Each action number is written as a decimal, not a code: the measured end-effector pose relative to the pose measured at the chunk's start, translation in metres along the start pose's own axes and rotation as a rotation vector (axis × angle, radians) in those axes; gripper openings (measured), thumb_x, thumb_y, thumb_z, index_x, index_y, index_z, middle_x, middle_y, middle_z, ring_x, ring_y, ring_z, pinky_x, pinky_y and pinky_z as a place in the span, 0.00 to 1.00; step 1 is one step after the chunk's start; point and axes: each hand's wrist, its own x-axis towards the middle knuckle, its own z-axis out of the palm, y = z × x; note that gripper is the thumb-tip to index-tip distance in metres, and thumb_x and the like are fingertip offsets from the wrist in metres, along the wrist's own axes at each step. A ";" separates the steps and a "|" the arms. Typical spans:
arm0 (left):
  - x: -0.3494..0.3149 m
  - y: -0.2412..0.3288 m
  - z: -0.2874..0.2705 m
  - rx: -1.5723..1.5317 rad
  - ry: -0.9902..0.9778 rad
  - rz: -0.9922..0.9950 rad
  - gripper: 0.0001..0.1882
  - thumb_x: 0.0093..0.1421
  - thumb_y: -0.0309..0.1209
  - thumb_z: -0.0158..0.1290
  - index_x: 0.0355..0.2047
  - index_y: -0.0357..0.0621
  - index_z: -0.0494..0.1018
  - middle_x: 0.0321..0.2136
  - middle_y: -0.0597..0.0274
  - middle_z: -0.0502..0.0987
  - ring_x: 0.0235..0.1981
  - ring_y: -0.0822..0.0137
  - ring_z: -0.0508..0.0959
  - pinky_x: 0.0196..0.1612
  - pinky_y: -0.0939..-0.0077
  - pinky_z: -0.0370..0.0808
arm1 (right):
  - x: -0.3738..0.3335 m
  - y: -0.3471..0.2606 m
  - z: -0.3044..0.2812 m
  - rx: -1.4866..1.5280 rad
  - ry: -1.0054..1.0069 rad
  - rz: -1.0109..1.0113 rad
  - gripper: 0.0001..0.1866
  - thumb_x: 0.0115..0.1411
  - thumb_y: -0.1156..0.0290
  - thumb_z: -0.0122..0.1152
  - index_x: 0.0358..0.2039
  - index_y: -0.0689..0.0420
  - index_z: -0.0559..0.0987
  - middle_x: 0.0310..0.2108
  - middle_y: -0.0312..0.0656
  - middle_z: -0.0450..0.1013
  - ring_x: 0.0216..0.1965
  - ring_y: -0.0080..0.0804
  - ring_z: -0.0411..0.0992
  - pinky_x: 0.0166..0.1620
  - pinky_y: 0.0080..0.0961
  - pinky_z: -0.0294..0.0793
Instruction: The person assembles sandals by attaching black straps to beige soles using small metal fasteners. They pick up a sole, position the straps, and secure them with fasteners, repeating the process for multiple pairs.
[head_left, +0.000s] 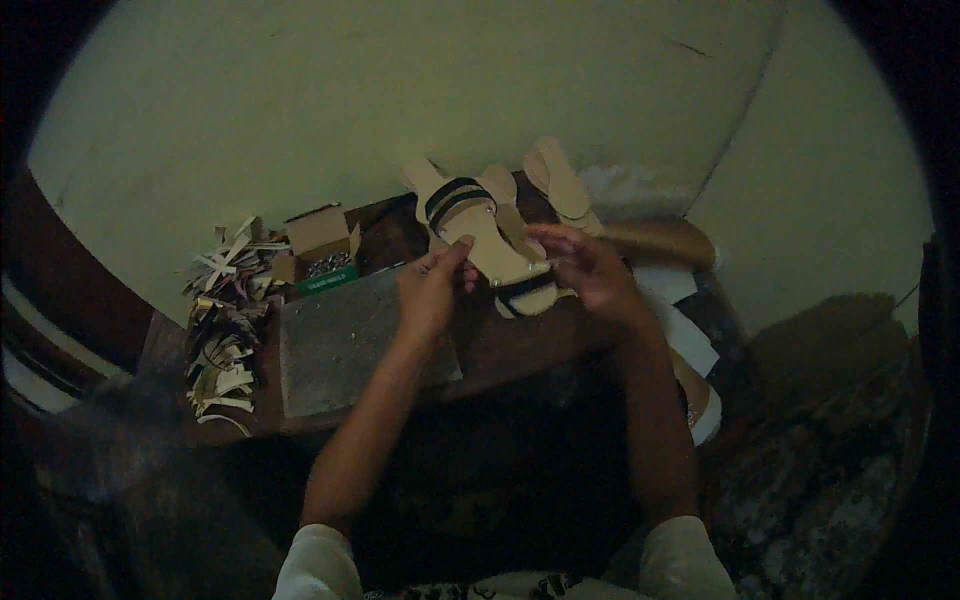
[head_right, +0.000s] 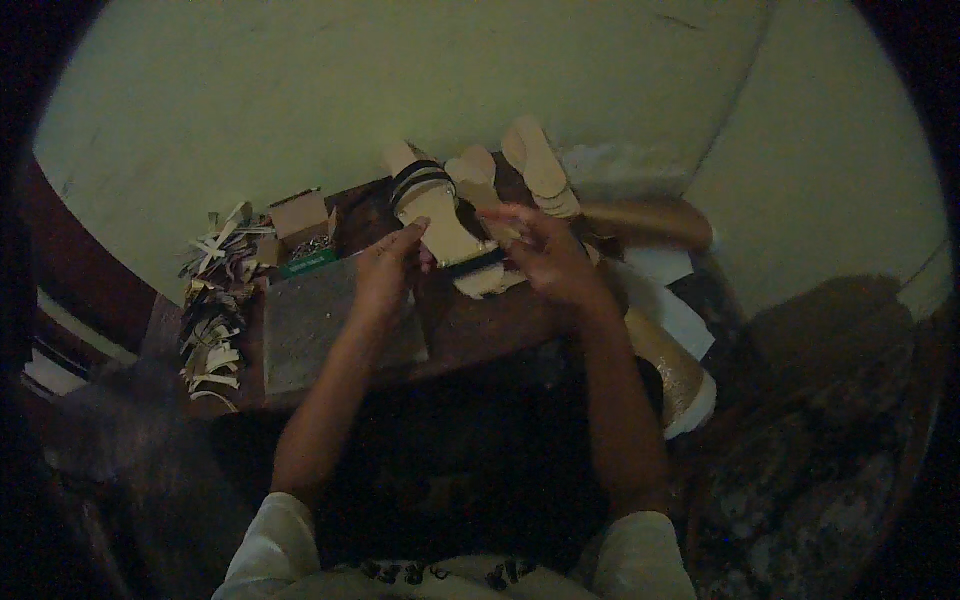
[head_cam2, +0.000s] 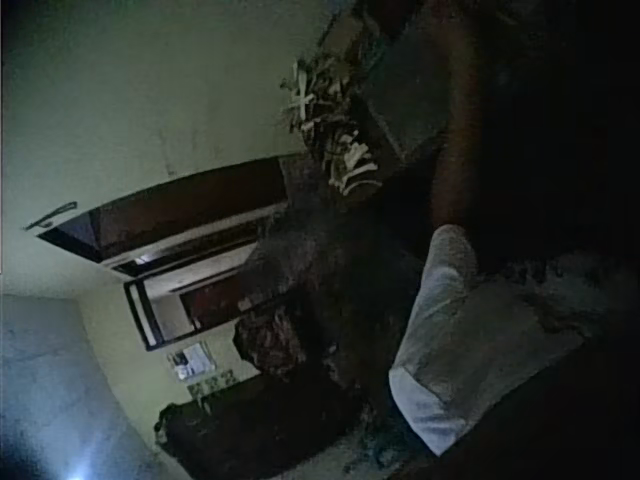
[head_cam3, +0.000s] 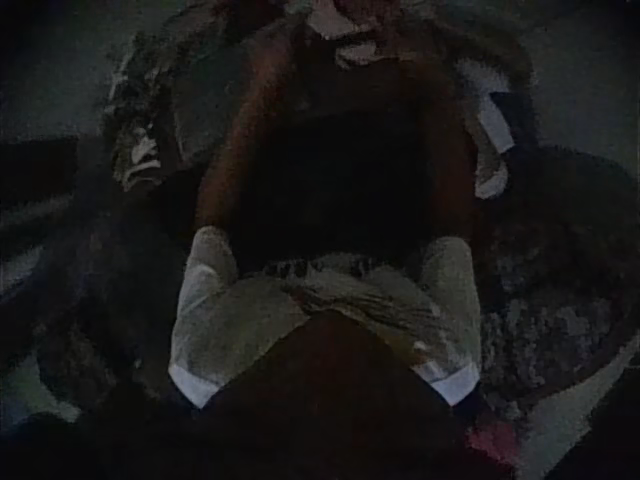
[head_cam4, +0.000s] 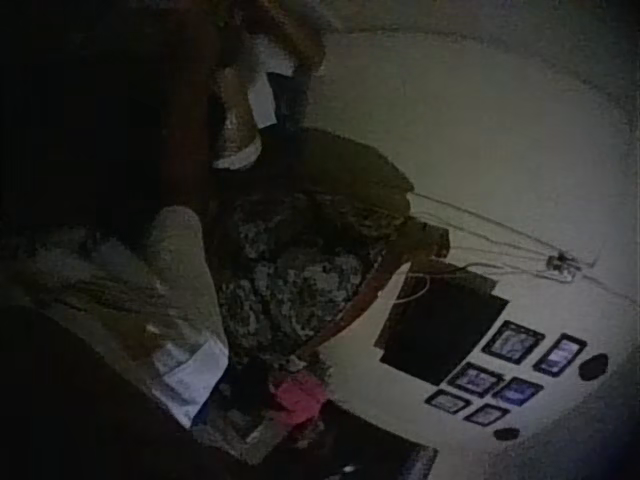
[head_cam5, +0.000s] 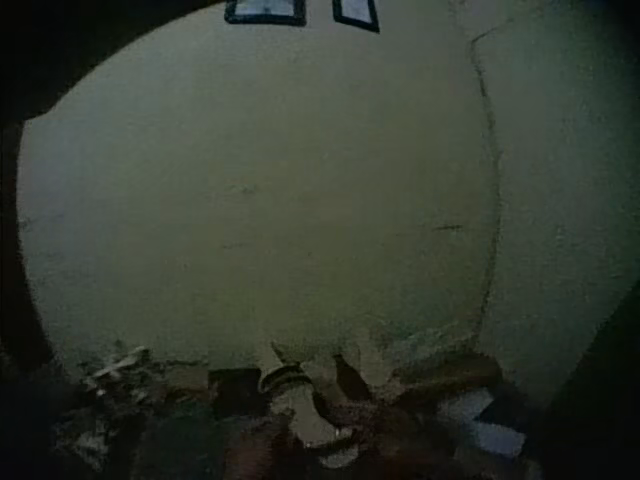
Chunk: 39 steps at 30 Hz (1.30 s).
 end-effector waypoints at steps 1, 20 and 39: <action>0.004 -0.003 0.008 -0.114 0.000 -0.082 0.14 0.58 0.40 0.62 0.29 0.42 0.76 0.22 0.69 0.75 0.22 0.76 0.72 0.26 0.81 0.68 | -0.001 -0.002 -0.003 -0.056 -0.011 -0.115 0.22 0.59 0.70 0.65 0.54 0.56 0.74 0.51 0.39 0.73 0.52 0.30 0.71 0.51 0.29 0.73; 0.008 -0.032 0.044 0.306 0.043 0.455 0.19 0.63 0.39 0.57 0.45 0.36 0.76 0.34 0.61 0.81 0.30 0.74 0.77 0.37 0.78 0.74 | -0.014 0.008 -0.083 0.527 0.483 0.070 0.13 0.58 0.69 0.65 0.42 0.59 0.77 0.36 0.39 0.77 0.32 0.30 0.76 0.37 0.25 0.78; 0.033 -0.080 0.029 0.564 -0.159 0.099 0.18 0.57 0.40 0.61 0.40 0.37 0.80 0.26 0.59 0.82 0.25 0.71 0.79 0.31 0.74 0.74 | -0.006 0.073 -0.132 -0.216 0.586 0.485 0.20 0.58 0.62 0.66 0.45 0.63 0.76 0.40 0.43 0.77 0.37 0.28 0.76 0.35 0.25 0.77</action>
